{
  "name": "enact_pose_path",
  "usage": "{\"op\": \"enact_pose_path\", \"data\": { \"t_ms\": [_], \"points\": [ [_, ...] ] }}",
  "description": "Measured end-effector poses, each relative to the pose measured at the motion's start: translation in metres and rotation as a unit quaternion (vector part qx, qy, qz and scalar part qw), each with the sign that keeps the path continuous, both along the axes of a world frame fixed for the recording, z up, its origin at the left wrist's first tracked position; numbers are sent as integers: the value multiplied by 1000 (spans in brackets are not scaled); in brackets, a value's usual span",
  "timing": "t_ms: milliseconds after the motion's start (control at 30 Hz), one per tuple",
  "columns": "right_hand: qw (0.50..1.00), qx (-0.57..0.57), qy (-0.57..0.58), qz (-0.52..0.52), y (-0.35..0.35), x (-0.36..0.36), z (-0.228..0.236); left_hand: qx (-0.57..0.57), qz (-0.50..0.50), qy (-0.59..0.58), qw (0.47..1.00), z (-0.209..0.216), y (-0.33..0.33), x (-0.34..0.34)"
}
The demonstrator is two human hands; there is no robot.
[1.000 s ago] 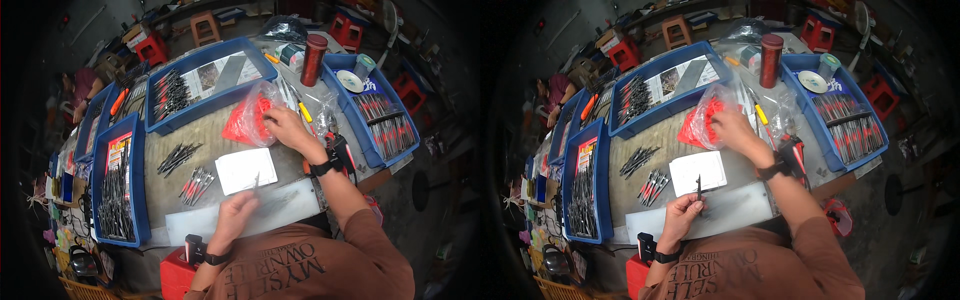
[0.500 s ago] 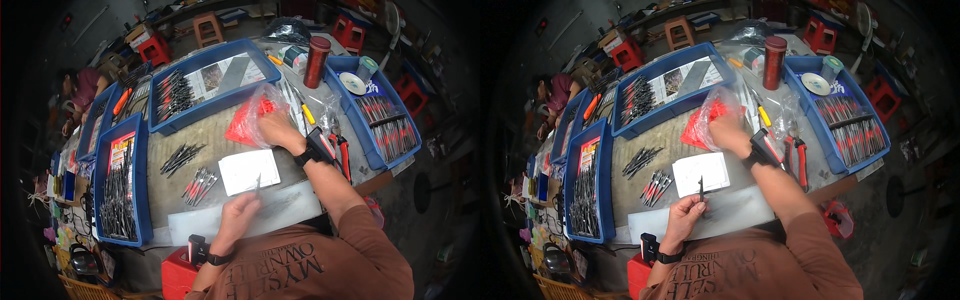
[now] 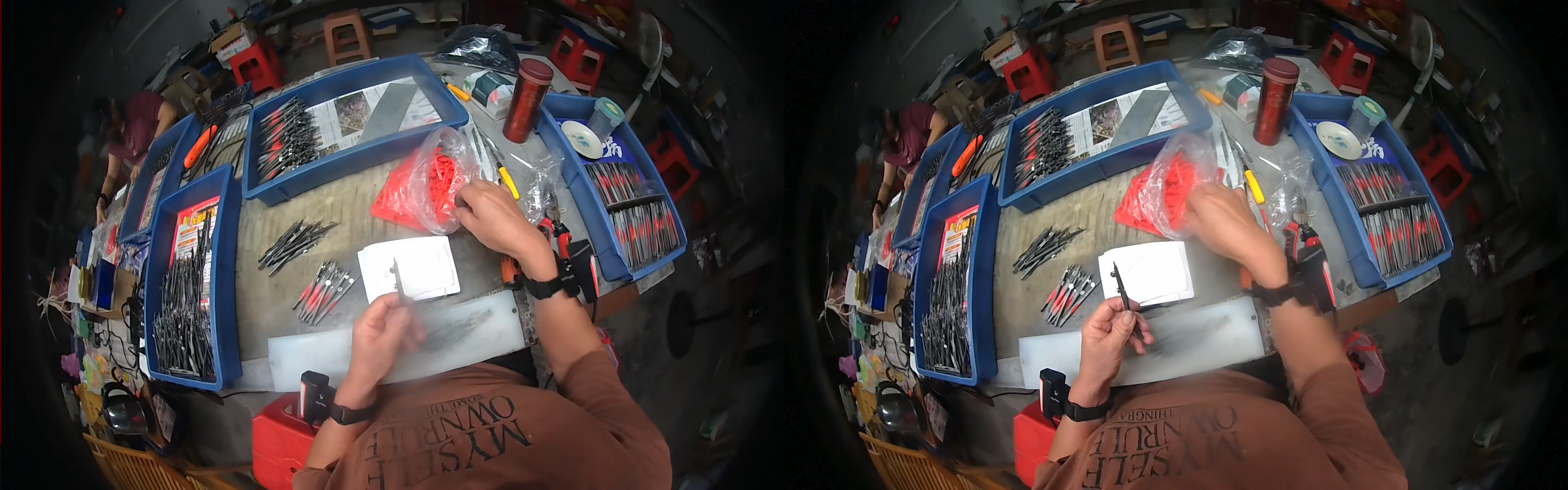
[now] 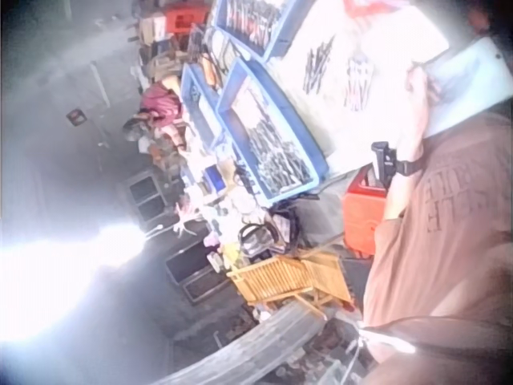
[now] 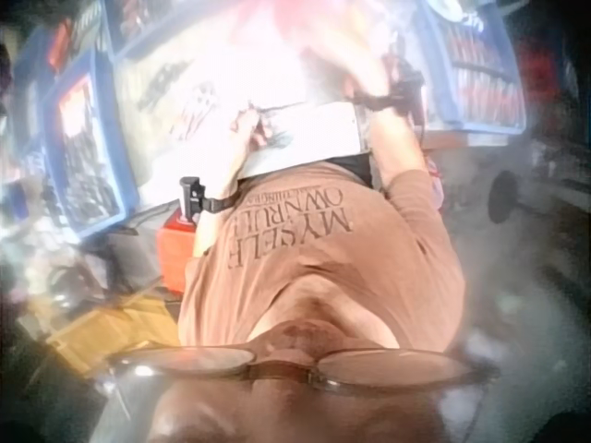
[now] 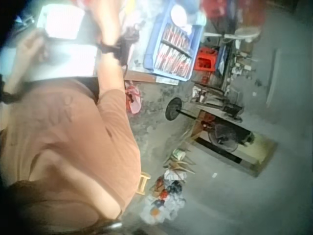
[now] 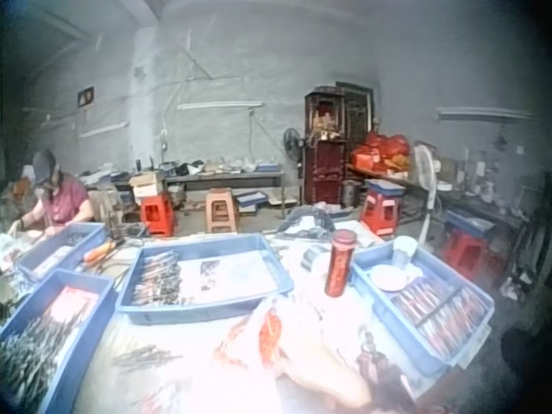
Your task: The person repeatedly picks up metal drill bits and red plastic sleeves from a workbench, inserts the sleeves onto the bits, and places the assembled items on a white paper. The process is repeated for multiple drill bits throughout the clip.
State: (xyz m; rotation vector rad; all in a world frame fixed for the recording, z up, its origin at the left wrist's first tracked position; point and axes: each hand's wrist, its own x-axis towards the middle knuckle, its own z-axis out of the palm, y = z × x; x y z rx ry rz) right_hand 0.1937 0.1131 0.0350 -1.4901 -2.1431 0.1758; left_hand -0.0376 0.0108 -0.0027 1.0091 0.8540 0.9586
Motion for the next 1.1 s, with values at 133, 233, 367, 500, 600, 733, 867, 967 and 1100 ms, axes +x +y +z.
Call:
{"op": "enact_pose_path", "data": {
  "t_ms": [133, 233, 367, 500, 600, 733, 867, 967, 1100],
  "points": [
    [994, 30, 58, 91, -23, -5, 4, 18, 16, -20, 1000, 4, 5, -1],
    [987, 8, 74, 145, -38, -11, 7, 67, 43, 23, 997, 8, 11, -4],
    [977, 8, 6, 214, -52, -20, 12, 99, 63, 42, 992, 18, 20, -7],
    [969, -22, -36, 245, -62, -30, 13, 100, 20, 102, 990, 28, 27, -7],
    [967, -21, -25, 254, -64, -31, 12, 76, -30, 150, 985, 30, 30, -7],
    [970, 40, 55, 232, -63, -31, 4, 38, -25, 89, 995, 21, 28, -3],
    [961, -94, 245, 85, -73, -39, -13, 28, 54, -6, 998, 7, 18, 8],
    [865, -248, 432, 59, -82, -50, -25, 36, 82, -17, 996, 1, 11, 15],
    [764, -286, 576, 55, -86, -60, -33, 30, 73, -14, 997, -1, 8, 18]
  ]
}}
